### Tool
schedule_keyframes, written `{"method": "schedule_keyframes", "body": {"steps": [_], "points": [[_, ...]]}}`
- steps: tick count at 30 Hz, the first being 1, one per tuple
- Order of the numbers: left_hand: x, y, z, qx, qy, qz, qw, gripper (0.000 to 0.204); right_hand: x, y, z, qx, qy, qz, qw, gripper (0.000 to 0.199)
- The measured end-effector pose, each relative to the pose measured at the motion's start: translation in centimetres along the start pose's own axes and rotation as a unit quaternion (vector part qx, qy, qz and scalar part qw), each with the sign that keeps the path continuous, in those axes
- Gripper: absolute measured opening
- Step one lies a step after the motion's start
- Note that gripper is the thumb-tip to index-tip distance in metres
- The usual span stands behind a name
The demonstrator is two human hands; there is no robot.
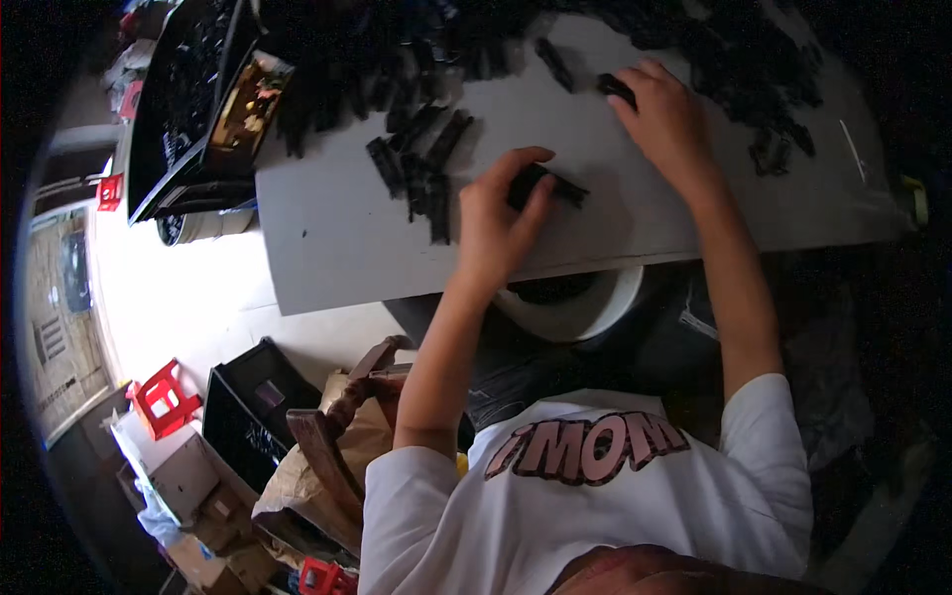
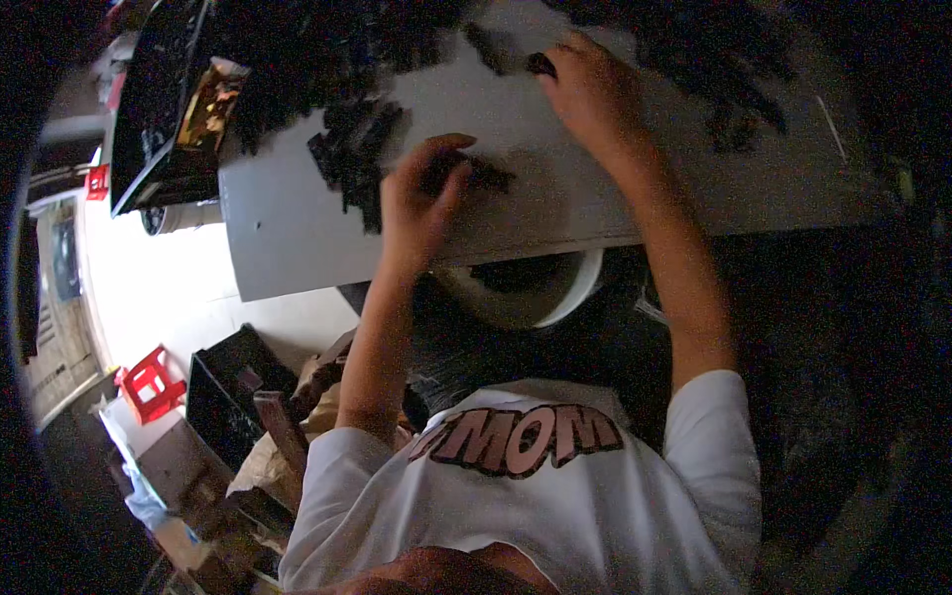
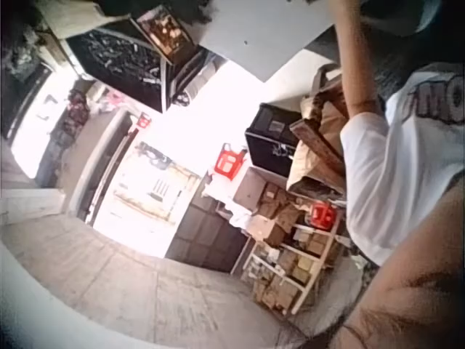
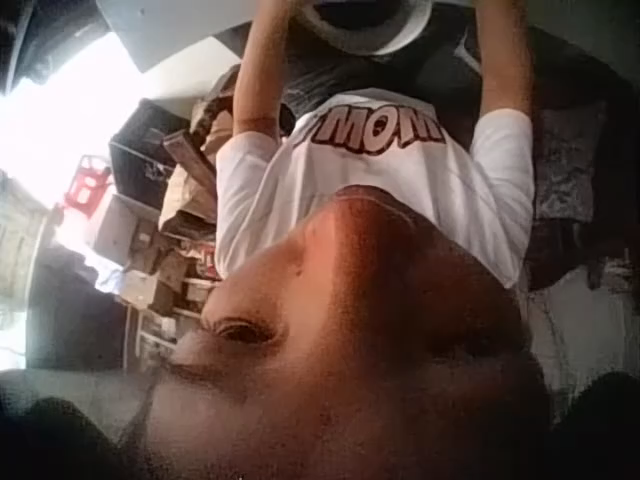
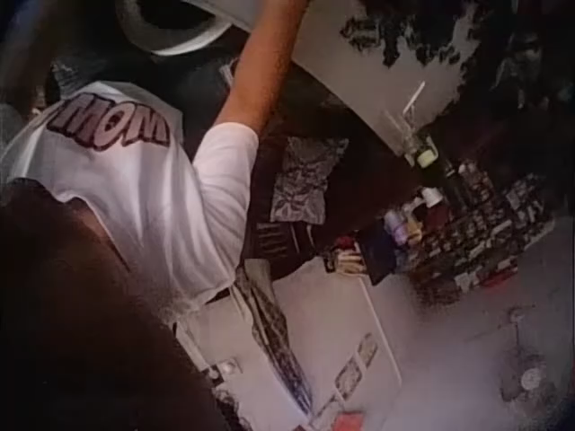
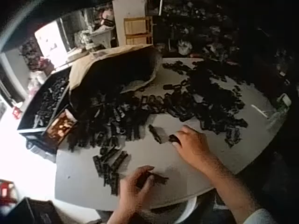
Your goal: Assembling and sorting small black plastic components on a white workbench.
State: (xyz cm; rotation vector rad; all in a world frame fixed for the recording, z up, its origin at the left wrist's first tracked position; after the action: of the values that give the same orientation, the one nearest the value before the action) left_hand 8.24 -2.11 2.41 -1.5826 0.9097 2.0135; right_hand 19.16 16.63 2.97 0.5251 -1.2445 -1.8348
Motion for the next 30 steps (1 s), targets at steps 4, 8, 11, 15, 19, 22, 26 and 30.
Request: {"method": "schedule_keyframes", "body": {"steps": [4,8,11,15,19,22,26,30], "points": [[0.3,0.0,0.1,0.040,0.005,-0.026,0.999,0.019,0.5,0.8,-0.4,0.048,-0.042,0.024,0.998,0.027],[0.3,-0.5,0.0,0.010,0.034,-0.049,0.998,0.018,2.6,2.9,-1.7,0.075,-0.043,0.180,0.980,0.027],[0.4,-0.4,-0.1,-0.019,0.021,-0.042,0.999,0.018,5.1,4.0,-3.0,0.114,-0.025,0.271,0.955,0.028],[0.2,-0.5,-0.1,-0.037,0.026,-0.051,0.998,0.017,5.7,3.5,-3.8,0.099,0.018,0.244,0.964,0.029],[0.2,-0.6,-0.1,-0.045,0.027,-0.047,0.997,0.015,6.6,4.1,-3.9,0.094,0.024,0.224,0.970,0.030],[0.4,-0.7,-0.2,-0.057,0.048,-0.051,0.996,0.015,6.7,4.3,-4.0,0.081,0.059,0.200,0.975,0.031],[0.4,-0.9,-0.2,-0.039,0.035,-0.019,0.998,0.019,7.2,4.4,-4.2,0.068,0.073,0.186,0.977,0.033],[0.0,-1.0,-0.2,-0.022,-0.042,0.007,0.999,0.024,7.2,3.9,-4.7,0.039,0.091,0.161,0.982,0.036]]}}
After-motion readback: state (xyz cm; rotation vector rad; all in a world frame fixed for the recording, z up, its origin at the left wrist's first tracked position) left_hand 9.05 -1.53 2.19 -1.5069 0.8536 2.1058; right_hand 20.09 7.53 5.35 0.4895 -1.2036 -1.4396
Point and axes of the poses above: each hand's wrist, its own z-axis towards the middle knuckle, its own y-axis out of the back of the hand, x = y × z, the point moved 1 cm from there along z, towards the middle knuckle, and after that the axes turned 9 degrees about -x, right-handed, at the moved point
